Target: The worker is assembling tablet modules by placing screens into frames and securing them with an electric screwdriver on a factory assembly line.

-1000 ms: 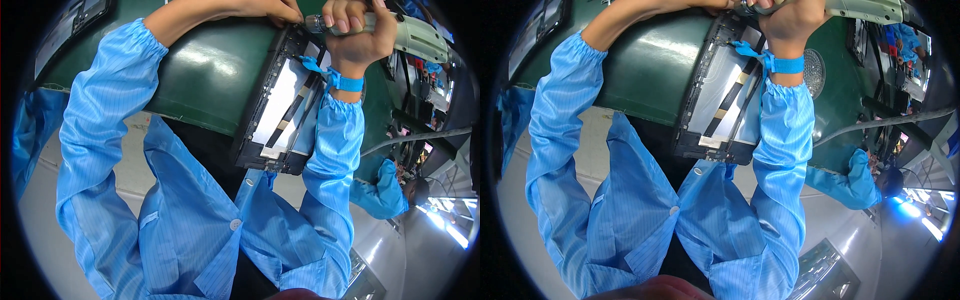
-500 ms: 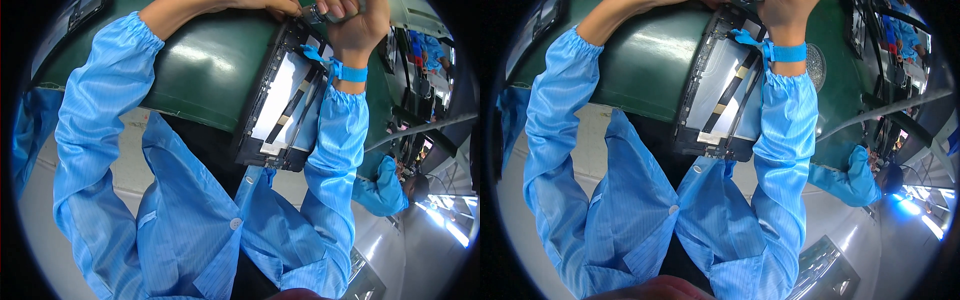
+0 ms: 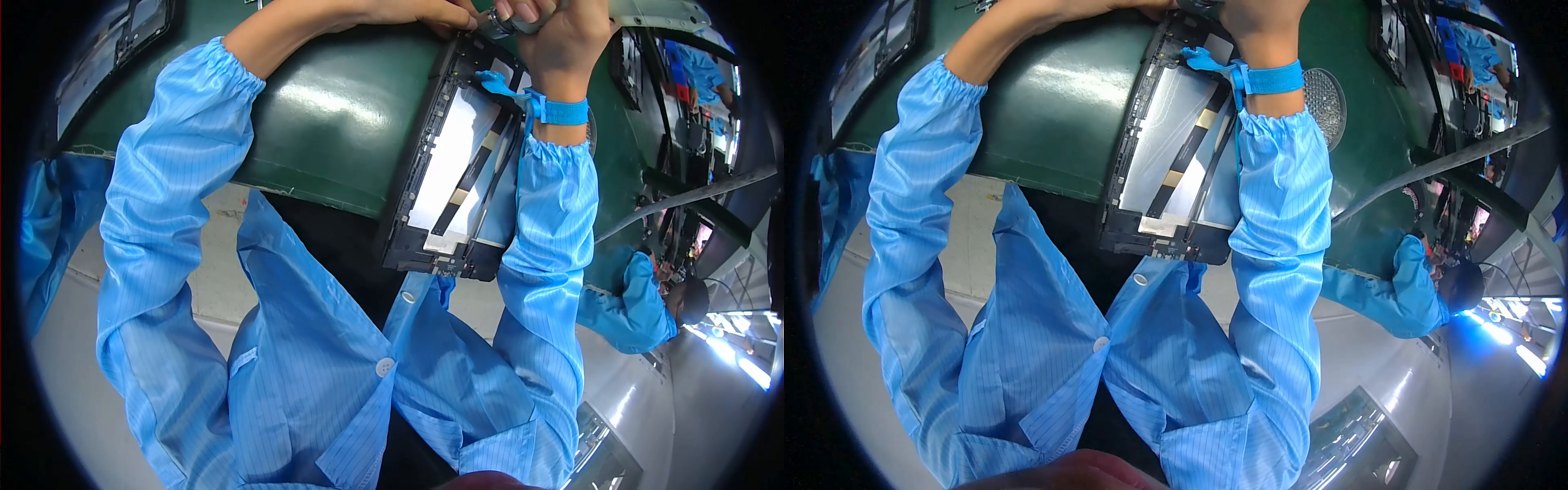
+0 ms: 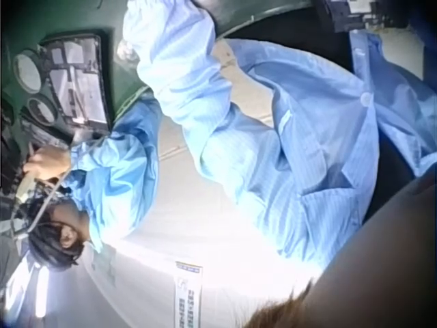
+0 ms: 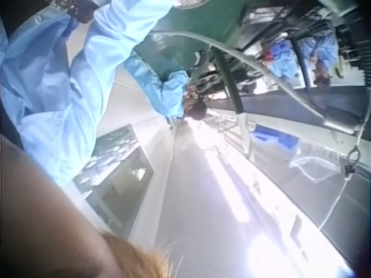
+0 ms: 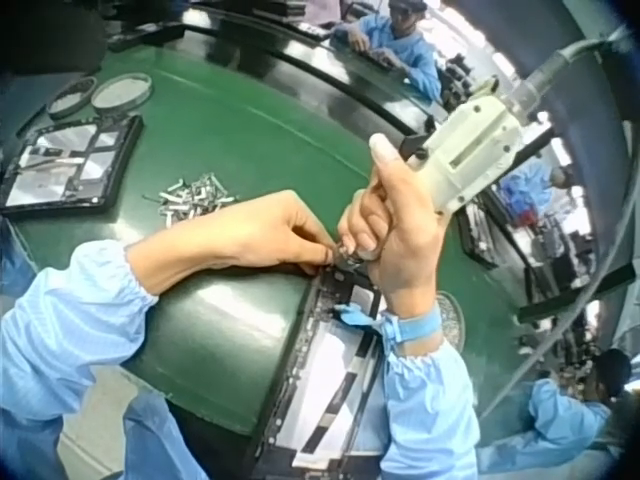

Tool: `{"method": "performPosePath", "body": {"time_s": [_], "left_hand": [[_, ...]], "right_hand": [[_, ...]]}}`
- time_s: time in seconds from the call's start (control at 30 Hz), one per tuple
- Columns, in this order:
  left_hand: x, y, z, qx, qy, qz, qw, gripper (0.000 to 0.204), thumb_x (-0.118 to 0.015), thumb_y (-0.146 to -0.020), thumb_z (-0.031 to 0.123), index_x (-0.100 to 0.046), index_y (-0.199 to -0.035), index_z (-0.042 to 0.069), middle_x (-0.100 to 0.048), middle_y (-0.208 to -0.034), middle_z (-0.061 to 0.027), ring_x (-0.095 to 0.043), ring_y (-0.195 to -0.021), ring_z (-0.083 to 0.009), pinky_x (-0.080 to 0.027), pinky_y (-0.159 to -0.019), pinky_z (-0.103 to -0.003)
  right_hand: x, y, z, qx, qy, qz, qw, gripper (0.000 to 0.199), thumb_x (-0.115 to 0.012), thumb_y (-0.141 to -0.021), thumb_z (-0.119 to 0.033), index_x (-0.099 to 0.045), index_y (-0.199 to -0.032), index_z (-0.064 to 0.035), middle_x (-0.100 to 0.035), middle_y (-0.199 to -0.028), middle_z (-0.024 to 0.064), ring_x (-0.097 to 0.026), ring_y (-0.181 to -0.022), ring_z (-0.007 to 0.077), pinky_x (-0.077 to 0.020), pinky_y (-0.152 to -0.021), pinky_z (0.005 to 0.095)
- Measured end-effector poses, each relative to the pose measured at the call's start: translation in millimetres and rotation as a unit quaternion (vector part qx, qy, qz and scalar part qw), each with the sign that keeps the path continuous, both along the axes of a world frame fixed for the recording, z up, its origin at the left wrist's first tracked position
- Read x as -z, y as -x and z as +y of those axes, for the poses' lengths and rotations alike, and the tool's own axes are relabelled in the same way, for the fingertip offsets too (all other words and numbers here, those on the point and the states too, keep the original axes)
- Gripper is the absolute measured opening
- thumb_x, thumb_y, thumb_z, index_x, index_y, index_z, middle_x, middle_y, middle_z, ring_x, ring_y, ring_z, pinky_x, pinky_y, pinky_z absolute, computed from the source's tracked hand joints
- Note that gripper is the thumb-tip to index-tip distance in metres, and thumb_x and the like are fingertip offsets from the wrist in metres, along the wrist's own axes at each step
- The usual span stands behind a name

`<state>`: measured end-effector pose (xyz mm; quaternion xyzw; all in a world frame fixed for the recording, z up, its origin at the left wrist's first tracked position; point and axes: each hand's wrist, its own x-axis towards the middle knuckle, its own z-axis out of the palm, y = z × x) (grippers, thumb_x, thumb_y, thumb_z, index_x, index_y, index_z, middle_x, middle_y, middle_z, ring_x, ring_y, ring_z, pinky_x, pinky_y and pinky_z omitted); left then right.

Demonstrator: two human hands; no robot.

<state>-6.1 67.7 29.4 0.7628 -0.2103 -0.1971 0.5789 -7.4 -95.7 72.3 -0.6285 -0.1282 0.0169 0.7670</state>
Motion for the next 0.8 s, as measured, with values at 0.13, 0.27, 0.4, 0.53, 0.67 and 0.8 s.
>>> {"method": "performPosePath", "body": {"time_s": [0.13, 0.27, 0.4, 0.53, 0.67, 0.8], "left_hand": [[-3.9, 0.6, 0.8, 0.0, -0.024, -0.027, 0.999, 0.023, -0.069, -0.091, 0.017, -0.073, -0.093, -0.006, -0.066, -0.07, -0.004, -0.053, -0.064, -0.0104, -0.045, -0.062, -0.029], [8.1, 7.3, -4.0, -0.018, 0.018, -0.059, 0.998, 0.02, -0.066, -0.092, 0.013, -0.072, -0.094, -0.006, -0.068, -0.073, -0.0078, -0.058, -0.066, -0.016, -0.048, -0.064, -0.032], [-12.2, 23.2, -1.9, -0.095, -0.061, -0.203, 0.973, 0.015, -0.061, -0.091, 0.007, -0.07, -0.095, -0.004, -0.07, -0.08, -0.0181, -0.067, -0.074, -0.0349, -0.053, -0.072, -0.04], [-20.6, 124.8, -5.5, -0.111, -0.122, -0.386, 0.908, 0.04, -0.073, -0.085, 0.027, -0.062, -0.111, 0.0, -0.062, -0.103, -0.0185, -0.062, -0.097, -0.0403, -0.051, -0.084, -0.045], [-17.0, 222.2, -30.9, 0.016, -0.292, -0.289, 0.911, 0.101, -0.077, -0.069, 0.069, -0.05, -0.145, 0.007, -0.035, -0.156, -0.0246, -0.038, -0.139, -0.0496, -0.031, -0.111, -0.066], [2.6, 214.9, -27.6, -0.02, -0.272, -0.334, 0.902, 0.091, -0.081, -0.074, 0.053, -0.05, -0.145, 0.006, -0.037, -0.154, -0.0262, -0.042, -0.136, -0.0505, -0.037, -0.11, -0.06]], "right_hand": [[-5.4, 3.8, 4.8, 0.008, 0.005, -0.003, 1.0, 0.033, -0.062, -0.1, -0.03, -0.049, -0.076, -0.0105, -0.032, -0.048, -0.0045, -0.035, -0.037, 0.0093, -0.037, -0.04, 0.0262], [-8.4, 8.2, 7.0, 0.045, 0.007, -0.019, 0.999, 0.029, -0.063, -0.099, -0.027, -0.054, -0.079, -0.0082, -0.036, -0.049, -0.0037, -0.037, -0.037, 0.0093, -0.0373, -0.04, 0.0262], [4.2, -0.5, -4.9, -0.011, -0.026, -0.028, 0.999, 0.02, -0.064, -0.099, -0.021, -0.058, -0.088, -0.0054, -0.038, -0.05, -0.0032, -0.038, -0.037, 0.0099, -0.0377, -0.04, 0.0263], [-17.6, 11.0, 2.6, 0.066, -0.042, -0.037, 0.996, 0.015, -0.067, -0.097, -0.013, -0.058, -0.088, -0.0059, -0.042, -0.052, -0.0019, -0.041, -0.038, 0.0106, -0.0388, -0.039, 0.0272], [-0.9, 3.7, -3.1, 0.015, -0.064, -0.027, 0.997, 0.012, -0.069, -0.095, -0.011, -0.061, -0.091, -0.0024, -0.048, -0.055, 0.0002, -0.047, -0.041, 0.0111, -0.0413, -0.041, 0.0275], [-18.2, 6.0, -11.0, 0.018, -0.051, -0.051, 0.997, 0.012, -0.07, -0.094, -0.008, -0.065, -0.098, 0.0008, -0.053, -0.057, 0.0027, -0.049, -0.041, 0.0121, -0.0425, -0.042, 0.0274]]}}
